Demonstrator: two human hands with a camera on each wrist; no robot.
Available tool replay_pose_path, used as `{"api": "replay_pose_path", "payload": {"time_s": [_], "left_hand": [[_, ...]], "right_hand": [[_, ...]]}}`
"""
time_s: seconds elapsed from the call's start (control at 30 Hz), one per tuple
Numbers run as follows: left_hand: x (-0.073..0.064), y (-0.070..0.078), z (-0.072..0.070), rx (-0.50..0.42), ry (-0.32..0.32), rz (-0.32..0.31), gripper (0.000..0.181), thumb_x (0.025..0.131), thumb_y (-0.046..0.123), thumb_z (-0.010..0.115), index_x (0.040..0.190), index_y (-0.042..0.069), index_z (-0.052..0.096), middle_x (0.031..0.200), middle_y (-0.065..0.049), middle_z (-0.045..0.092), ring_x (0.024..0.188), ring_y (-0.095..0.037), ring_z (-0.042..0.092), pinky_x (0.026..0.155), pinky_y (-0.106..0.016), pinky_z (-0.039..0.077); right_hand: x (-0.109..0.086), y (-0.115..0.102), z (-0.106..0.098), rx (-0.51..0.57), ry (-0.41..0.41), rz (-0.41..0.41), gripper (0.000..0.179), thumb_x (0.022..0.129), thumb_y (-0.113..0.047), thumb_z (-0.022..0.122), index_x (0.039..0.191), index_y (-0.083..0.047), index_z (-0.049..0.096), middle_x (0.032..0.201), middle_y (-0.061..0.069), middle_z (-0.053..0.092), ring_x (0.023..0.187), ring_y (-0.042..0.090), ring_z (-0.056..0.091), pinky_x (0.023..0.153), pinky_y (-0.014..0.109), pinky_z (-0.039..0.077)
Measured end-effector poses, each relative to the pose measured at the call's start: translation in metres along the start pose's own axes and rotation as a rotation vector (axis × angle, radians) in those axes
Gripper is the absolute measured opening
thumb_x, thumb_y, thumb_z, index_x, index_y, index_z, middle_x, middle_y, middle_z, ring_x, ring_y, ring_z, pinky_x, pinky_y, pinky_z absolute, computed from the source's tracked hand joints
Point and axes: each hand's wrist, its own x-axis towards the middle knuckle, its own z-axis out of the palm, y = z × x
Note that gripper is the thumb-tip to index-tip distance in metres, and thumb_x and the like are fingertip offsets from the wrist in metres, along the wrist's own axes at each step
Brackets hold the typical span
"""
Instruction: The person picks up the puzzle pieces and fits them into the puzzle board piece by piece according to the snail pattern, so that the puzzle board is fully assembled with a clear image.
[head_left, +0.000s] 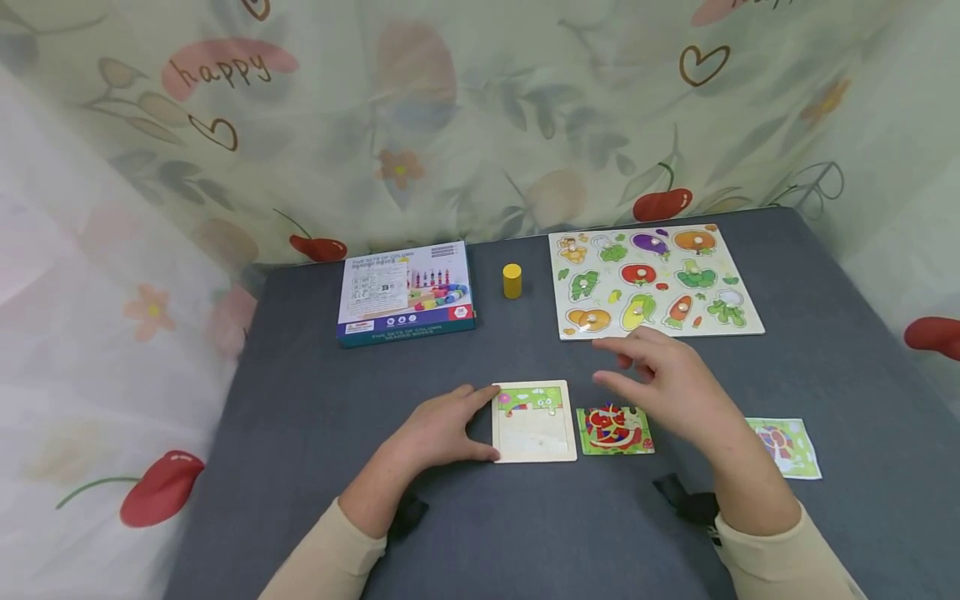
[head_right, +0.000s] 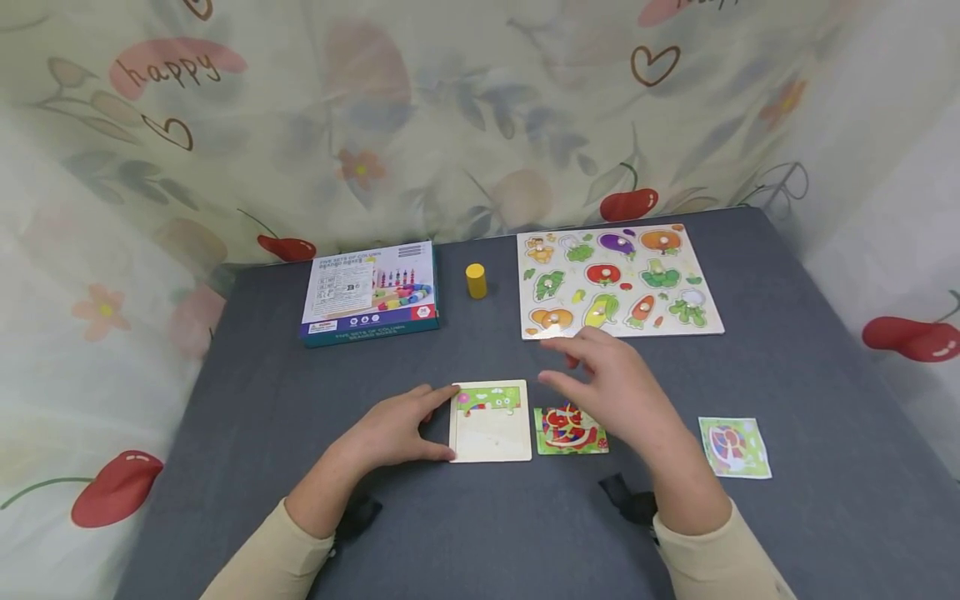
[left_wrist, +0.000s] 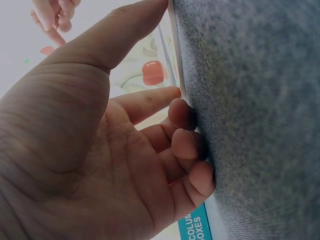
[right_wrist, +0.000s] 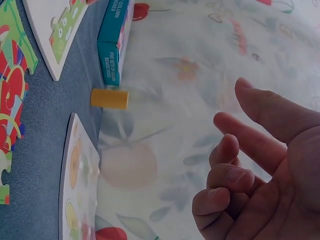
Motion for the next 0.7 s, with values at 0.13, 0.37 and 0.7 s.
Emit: {"api": "replay_pose_path", "payload": {"time_s": [0.13, 0.37, 0.7], "left_hand": [[0.0, 0.0, 0.0, -0.002, -0.001, 0.0, 0.095, 0.08, 0.055, 0.084, 0.159, 0.023, 0.042, 0.126, -0.005, 0.059, 0.101, -0.019, 0.055, 0.086, -0.04, 0.048], [0.001, 0.0, 0.001, -0.001, -0.001, -0.001, 0.095, 0.08, 0.054, 0.084, 0.158, 0.022, 0.042, 0.123, -0.005, 0.059, 0.099, -0.019, 0.055, 0.085, -0.039, 0.048], [0.0, 0.0, 0.0, -0.005, -0.002, 0.002, 0.095, 0.08, 0.054, 0.084, 0.159, 0.022, 0.042, 0.115, -0.003, 0.059, 0.093, -0.018, 0.054, 0.079, -0.036, 0.046]], "right_hand": [[-0.006, 0.003, -0.002, 0.016, 0.011, 0.013, 0.04, 0.088, -0.023, 0.084, 0.125, -0.013, 0.074, 0.087, -0.004, 0.054, 0.063, 0.013, 0.042, 0.059, 0.029, 0.037], [-0.015, 0.009, 0.0, 0.06, -0.01, 0.079, 0.039, 0.089, -0.022, 0.083, 0.125, -0.012, 0.073, 0.088, -0.004, 0.056, 0.061, 0.015, 0.043, 0.057, 0.03, 0.037], [-0.022, 0.023, 0.011, 0.117, -0.06, 0.125, 0.034, 0.089, -0.018, 0.083, 0.12, -0.01, 0.075, 0.086, -0.004, 0.057, 0.061, 0.015, 0.043, 0.056, 0.029, 0.037]]}}
